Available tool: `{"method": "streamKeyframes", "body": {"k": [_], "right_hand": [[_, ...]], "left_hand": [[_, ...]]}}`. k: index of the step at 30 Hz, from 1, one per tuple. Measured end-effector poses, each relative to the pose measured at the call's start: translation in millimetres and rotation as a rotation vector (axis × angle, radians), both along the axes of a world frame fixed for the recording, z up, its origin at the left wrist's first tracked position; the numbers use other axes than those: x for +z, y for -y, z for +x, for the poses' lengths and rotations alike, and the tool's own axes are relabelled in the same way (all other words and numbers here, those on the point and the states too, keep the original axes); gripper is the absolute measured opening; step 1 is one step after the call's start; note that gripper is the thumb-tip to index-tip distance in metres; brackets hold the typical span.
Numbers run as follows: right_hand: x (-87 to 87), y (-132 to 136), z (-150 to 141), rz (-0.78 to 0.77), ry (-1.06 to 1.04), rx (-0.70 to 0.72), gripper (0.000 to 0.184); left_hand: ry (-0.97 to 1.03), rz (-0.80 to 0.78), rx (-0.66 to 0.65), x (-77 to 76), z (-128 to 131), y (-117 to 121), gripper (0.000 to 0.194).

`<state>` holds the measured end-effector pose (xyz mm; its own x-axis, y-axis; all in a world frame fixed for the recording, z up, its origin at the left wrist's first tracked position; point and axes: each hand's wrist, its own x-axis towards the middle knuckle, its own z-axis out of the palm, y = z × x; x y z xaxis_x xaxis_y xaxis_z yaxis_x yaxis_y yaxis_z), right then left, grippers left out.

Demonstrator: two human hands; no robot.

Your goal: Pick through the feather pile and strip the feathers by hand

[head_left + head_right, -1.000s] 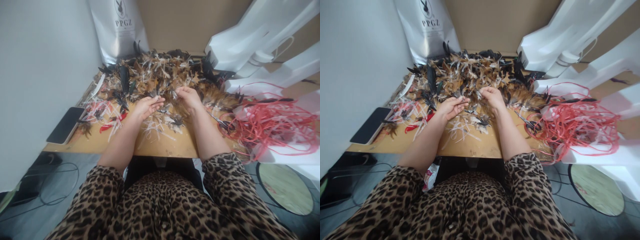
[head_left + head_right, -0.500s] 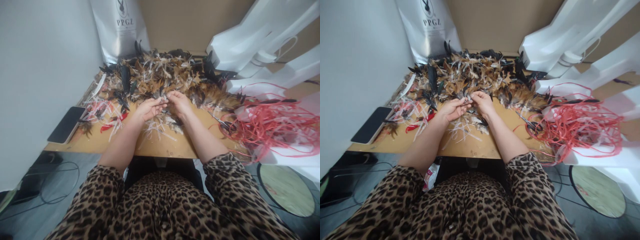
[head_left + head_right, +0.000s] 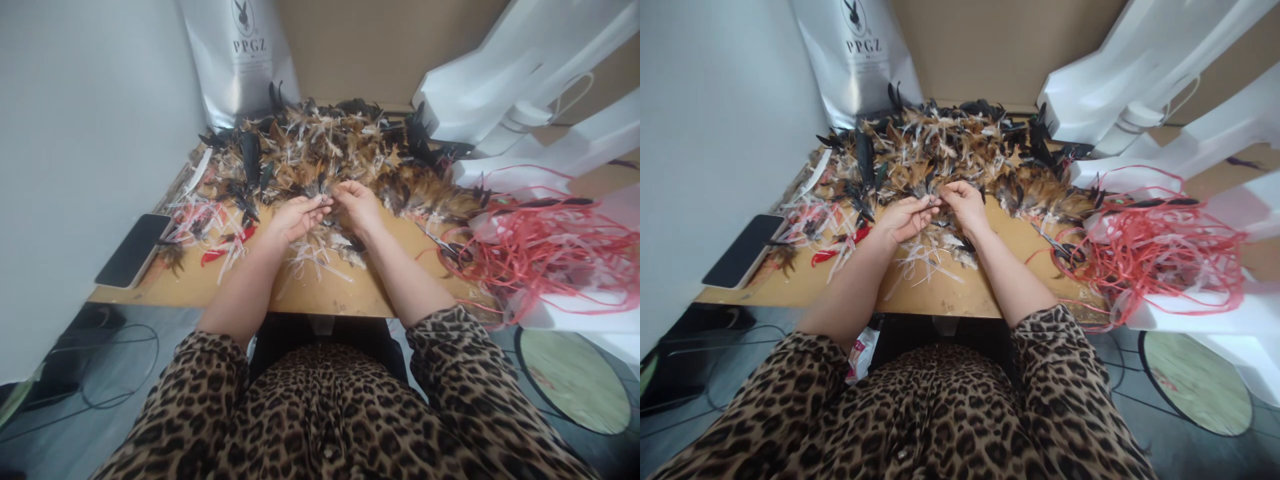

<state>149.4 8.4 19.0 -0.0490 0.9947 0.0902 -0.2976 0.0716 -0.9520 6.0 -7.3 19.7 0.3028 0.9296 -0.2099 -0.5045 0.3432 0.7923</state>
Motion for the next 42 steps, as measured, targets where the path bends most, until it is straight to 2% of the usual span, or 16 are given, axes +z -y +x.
{"method": "streamKeyframes", "body": {"k": [5, 9, 16, 21, 23, 26, 31, 37, 42], "right_hand": [[-3.0, -5.7, 4.3, -0.048, -0.025, 0.095, 0.032], [-2.8, -8.6, 7.7, -0.072, 0.019, 0.099, 0.034], [2.4, -4.9, 7.2, 0.161, 0.125, -0.114, 0.034], [-0.1, -4.3, 6.6, 0.255, 0.296, -0.134, 0.034], [-2.1, -6.4, 7.6, 0.229, 0.287, -0.153, 0.032], [-1.4, -10.2, 11.5, 0.117, 0.131, -0.162, 0.031], [8.8, -11.2, 19.8, -0.032, -0.049, -0.105, 0.034], [11.2, -2.4, 11.9, -0.053, -0.071, 0.072, 0.036], [3.5, 0.1, 3.1, 0.012, -0.025, 0.097, 0.032]], "left_hand": [[0.044, 0.045, 0.023, -1.0, -1.0, -1.8, 0.008], [0.088, 0.056, 0.037, 0.2, -2.0, -1.9, 0.012], [0.033, 0.084, 0.064, -1.1, -1.0, -2.0, 0.004], [-0.085, 0.131, 0.094, -2.4, 2.6, -0.7, 0.008], [-0.098, 0.136, 0.097, -3.4, 3.2, -0.9, 0.008], [-0.088, 0.130, 0.110, -5.3, 3.1, -2.1, 0.007], [-0.087, 0.079, 0.143, -5.7, 3.2, -3.1, 0.005], [-0.067, 0.051, 0.123, -2.0, 4.2, -1.9, 0.004], [-0.050, 0.058, 0.074, 1.6, 4.9, 1.7, 0.007]]}}
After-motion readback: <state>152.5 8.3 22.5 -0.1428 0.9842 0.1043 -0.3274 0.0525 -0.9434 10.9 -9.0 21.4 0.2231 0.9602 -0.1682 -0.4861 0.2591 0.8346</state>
